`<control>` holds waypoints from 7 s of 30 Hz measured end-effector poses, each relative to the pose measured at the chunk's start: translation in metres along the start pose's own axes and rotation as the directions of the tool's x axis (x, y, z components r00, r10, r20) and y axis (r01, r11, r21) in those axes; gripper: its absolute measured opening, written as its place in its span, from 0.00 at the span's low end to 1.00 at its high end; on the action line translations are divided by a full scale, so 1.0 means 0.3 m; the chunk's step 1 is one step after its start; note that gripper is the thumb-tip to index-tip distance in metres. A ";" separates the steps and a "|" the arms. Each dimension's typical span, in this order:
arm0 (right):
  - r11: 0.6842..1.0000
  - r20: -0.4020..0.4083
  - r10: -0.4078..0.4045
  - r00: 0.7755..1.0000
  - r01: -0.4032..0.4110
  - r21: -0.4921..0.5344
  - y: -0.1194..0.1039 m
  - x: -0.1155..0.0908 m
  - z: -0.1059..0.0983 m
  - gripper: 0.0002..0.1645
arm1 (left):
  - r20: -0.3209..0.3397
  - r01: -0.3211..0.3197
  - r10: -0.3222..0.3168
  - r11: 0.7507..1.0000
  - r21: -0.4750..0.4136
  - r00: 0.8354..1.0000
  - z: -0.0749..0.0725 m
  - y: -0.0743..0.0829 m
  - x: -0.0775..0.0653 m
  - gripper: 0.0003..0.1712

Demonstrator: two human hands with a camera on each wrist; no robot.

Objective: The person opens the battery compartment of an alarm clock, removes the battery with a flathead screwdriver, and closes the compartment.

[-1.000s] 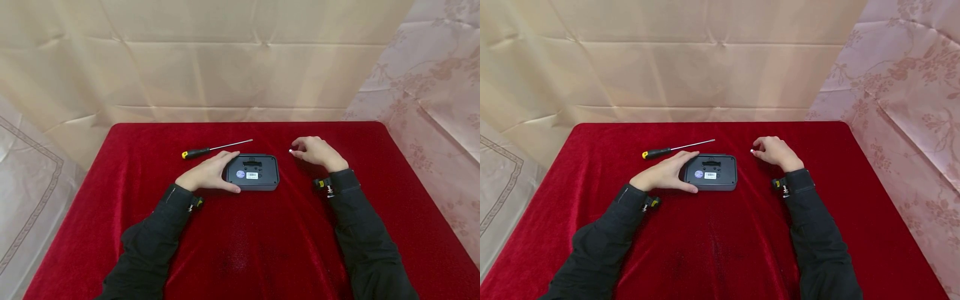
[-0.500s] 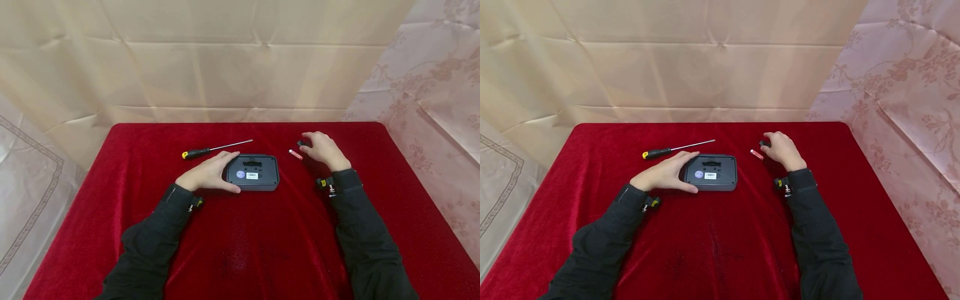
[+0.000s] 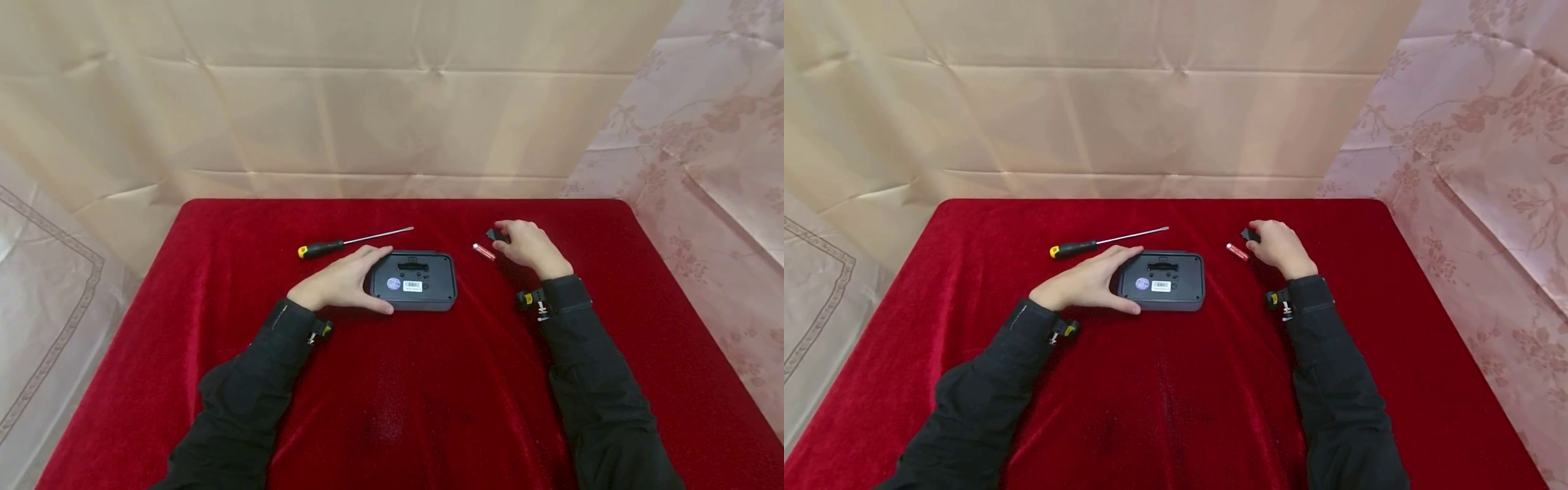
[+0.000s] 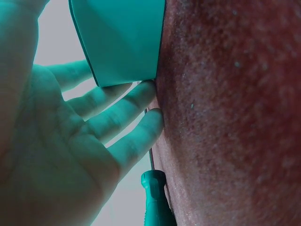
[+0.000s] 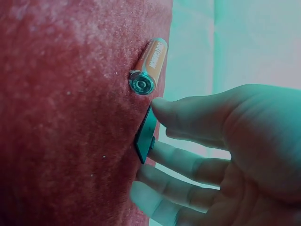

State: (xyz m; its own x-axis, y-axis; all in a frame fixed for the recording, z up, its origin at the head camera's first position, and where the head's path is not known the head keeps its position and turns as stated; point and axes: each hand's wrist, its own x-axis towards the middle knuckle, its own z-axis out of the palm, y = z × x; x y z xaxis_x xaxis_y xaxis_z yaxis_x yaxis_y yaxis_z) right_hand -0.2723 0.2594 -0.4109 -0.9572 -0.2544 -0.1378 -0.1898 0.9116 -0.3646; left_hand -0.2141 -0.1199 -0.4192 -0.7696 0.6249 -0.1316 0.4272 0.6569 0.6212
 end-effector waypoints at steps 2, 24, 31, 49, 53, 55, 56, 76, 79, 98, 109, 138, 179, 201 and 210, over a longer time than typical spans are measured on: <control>1.000 0.015 0.006 1.000 -0.006 -0.005 0.001 -0.004 -0.002 0.33 | 0.000 0.000 0.000 1.000 -0.002 1.000 0.000 0.002 -0.001 0.65; 1.000 0.050 0.030 0.998 -0.029 -0.006 0.000 -0.008 0.001 0.27 | -0.003 0.004 -0.004 1.000 0.002 1.000 0.006 -0.008 -0.003 0.65; 1.000 0.003 0.019 1.000 -0.019 0.025 -0.020 -0.019 -0.015 0.26 | 0.000 0.003 -0.003 1.000 -0.002 1.000 0.006 -0.010 0.000 0.65; 0.984 -0.098 -0.114 0.989 0.126 0.123 -0.113 -0.045 -0.054 0.25 | -0.006 -0.011 0.011 1.000 0.008 1.000 0.005 -0.013 0.003 0.65; 0.970 -0.082 -0.197 0.977 0.207 0.131 -0.131 -0.042 -0.045 0.25 | -0.007 -0.012 0.012 1.000 0.012 1.000 0.006 -0.016 0.003 0.65; 0.956 -0.057 -0.254 0.966 0.260 0.138 -0.140 -0.040 -0.035 0.26 | -0.007 -0.010 0.010 1.000 0.011 1.000 0.007 -0.016 0.003 0.65; 0.947 -0.043 -0.284 0.958 0.287 0.145 -0.145 -0.039 -0.030 0.26 | -0.007 -0.009 0.010 1.000 0.012 1.000 0.007 -0.015 0.002 0.65; 0.848 0.032 -0.506 0.862 0.490 0.202 -0.260 -0.032 0.066 0.22 | 0.006 0.005 -0.005 1.000 -0.002 1.000 0.004 -0.007 0.005 0.65; 0.835 0.019 -0.527 0.850 0.513 0.197 -0.270 -0.030 0.076 0.21 | 0.004 0.001 -0.001 1.000 0.001 1.000 0.004 -0.007 0.006 0.65; 0.819 0.020 -0.552 0.834 0.538 0.199 -0.273 -0.025 0.091 0.21 | -0.001 -0.001 0.001 1.000 0.003 1.000 0.007 -0.010 0.006 0.65; 0.824 -0.041 -0.503 0.863 0.494 0.277 -0.307 -0.027 0.121 0.21 | -0.012 -0.019 0.019 1.000 0.004 1.000 0.008 -0.010 0.005 0.66; 0.821 -0.016 -0.476 0.879 0.451 0.351 -0.317 -0.022 0.137 0.18 | -0.022 -0.115 0.114 0.993 -0.031 0.993 0.001 -0.009 -0.004 0.49; 0.821 -0.025 -0.504 0.863 0.488 0.297 -0.314 -0.034 0.127 0.18 | -0.002 -0.074 0.074 0.997 0.009 0.997 0.005 -0.008 -0.001 0.45; 0.837 -0.007 -0.438 0.899 0.410 0.363 -0.311 -0.036 0.131 0.18 | -0.002 -0.074 0.074 0.997 -0.006 0.997 0.010 -0.006 0.001 0.53; 0.838 -0.026 -0.450 0.893 0.432 0.334 -0.309 -0.029 0.134 0.18 | 0.000 -0.070 0.070 0.998 0.005 0.998 0.009 -0.005 0.001 0.53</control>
State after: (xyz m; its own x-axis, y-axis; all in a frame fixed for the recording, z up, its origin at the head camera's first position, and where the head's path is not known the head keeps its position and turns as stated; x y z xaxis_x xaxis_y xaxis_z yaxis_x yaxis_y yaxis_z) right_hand -0.2376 0.1641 -0.4131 -0.7749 -0.6287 0.0654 -0.4995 0.5457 -0.6728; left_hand -0.2137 -0.1194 -0.4223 -0.7378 0.6693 -0.0877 0.4823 0.6136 0.6252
